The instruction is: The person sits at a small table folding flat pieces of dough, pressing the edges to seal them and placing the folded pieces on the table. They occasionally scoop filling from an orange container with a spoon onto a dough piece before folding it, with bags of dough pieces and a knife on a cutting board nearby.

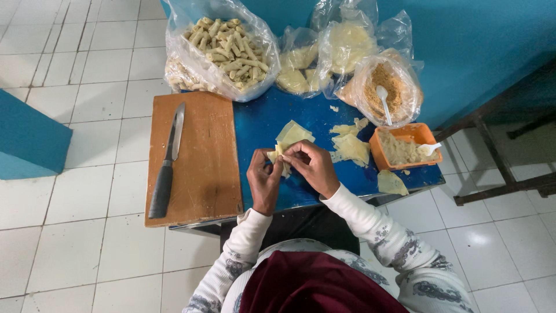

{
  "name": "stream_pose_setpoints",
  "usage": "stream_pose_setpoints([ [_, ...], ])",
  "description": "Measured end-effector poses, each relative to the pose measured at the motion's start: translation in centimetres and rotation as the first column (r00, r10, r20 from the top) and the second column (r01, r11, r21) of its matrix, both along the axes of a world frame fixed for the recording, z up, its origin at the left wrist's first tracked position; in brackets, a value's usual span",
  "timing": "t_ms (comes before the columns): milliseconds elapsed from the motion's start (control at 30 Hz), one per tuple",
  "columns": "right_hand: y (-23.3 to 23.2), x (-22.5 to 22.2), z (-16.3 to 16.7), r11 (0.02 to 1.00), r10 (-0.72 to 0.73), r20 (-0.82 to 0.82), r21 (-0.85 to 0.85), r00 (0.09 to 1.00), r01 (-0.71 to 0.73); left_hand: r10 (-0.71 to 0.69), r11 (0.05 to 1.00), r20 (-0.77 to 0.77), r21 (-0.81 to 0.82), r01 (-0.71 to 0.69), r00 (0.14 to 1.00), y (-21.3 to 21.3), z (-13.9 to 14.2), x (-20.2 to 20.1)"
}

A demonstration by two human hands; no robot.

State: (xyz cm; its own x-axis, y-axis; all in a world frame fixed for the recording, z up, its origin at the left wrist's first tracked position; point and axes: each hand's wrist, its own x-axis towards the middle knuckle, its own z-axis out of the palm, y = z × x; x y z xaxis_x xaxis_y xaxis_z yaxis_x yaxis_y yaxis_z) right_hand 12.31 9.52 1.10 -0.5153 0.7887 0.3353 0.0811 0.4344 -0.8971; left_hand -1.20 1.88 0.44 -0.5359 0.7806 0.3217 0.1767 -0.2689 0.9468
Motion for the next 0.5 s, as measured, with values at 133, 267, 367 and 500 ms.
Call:
stream_pose_setpoints([
  [133, 0.8, 0.3, -0.6, 0.976, 0.051, -0.066, -0.209, 0.996, -0.064, -0.050, 0.999, 0.081, 0.009, 0.049, 0.995, 0.1, -0.5, -0.1],
  [267, 1.7, 0.6, -1.4, 0.902, 0.125, -0.189, -0.387, 0.974, -0.191, -0.062, 0.998, 0.107, 0.008, 0.061, 0.992, 0.1, -0.8, -0.2],
  [367, 2.0, 0.7, -1.6, 0.858, 0.149, -0.229, -0.454, 0.962, -0.241, -0.064, 0.998, 0.102, 0.007, 0.064, 0.993, 0.2, -0.9, -0.2],
  [500, 1.9, 0.7, -1.3, 0.857, 0.145, -0.215, -0.461, 0.966, -0.231, -0.093, 0.995, 0.087, 0.032, 0.091, 0.992, 0.0, -0.9, -0.2],
])
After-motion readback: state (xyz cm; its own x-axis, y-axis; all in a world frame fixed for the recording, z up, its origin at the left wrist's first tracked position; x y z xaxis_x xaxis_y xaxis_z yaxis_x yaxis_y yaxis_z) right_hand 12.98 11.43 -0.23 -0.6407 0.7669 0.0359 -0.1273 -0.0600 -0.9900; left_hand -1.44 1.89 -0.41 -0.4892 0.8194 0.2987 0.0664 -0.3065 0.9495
